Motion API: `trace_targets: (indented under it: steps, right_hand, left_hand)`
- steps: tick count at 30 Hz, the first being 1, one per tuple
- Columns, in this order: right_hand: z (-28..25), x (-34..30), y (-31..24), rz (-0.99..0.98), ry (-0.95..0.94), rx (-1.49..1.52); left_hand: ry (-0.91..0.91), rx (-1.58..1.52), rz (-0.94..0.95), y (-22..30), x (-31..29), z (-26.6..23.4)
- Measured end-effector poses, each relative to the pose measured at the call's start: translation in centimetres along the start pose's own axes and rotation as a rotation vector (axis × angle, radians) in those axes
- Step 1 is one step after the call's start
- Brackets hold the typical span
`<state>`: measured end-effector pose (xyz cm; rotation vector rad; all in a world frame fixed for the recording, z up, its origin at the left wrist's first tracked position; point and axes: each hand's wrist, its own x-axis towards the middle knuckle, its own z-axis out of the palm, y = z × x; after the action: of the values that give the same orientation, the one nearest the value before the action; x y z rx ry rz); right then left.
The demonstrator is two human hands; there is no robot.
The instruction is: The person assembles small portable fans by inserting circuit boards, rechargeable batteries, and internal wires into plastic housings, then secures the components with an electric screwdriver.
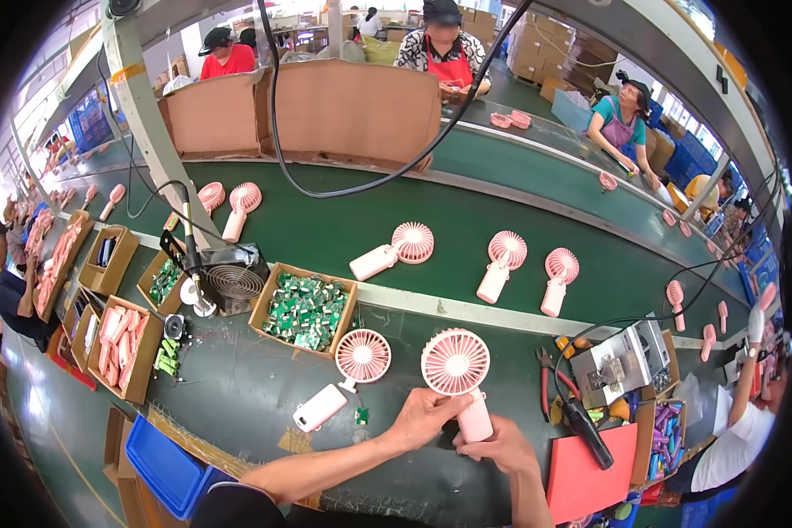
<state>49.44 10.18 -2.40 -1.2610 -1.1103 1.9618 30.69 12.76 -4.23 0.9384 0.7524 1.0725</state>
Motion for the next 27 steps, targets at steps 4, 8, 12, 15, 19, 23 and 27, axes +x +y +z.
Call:
trace_targets:
  steps: [4, 8, 12, 15, 19, 23, 27]
  right_hand:
    - [-0.8, 2.7, 0.2, 0.038, -0.013, -0.018]
    - [-0.5, 3.3, -0.9, 0.039, -0.001, -0.087]
    - [-2.1, 3.0, 0.5, -0.041, -0.021, 0.052]
    - [-2.3, 3.0, 0.1, -0.046, -0.027, 0.081]
    - [-3.0, 3.2, 0.7, -0.160, -0.107, 0.208]
    - [-3.5, 3.0, 1.2, -0.148, -0.239, 0.274]
    - [-2.4, 3.1, 1.7, -0.182, -0.334, 0.461]
  left_hand:
    - [-0.013, 0.160, -0.010, -0.9, 1.1, -1.0]
    - [-0.007, 0.101, -0.001, 0.7, 2.2, -1.0]
    - [-0.068, 0.138, -0.061, 0.4, 3.2, -0.2]
    - [-0.091, 0.155, -0.004, 1.0, 3.8, 0.4]
    - [-0.110, 0.211, 0.017, 1.7, 4.0, 2.0]
    - [-0.195, 0.370, 0.028, 2.0, 3.6, 2.8]
    - [-0.194, 0.181, -0.090, 1.4, 3.9, 1.7]
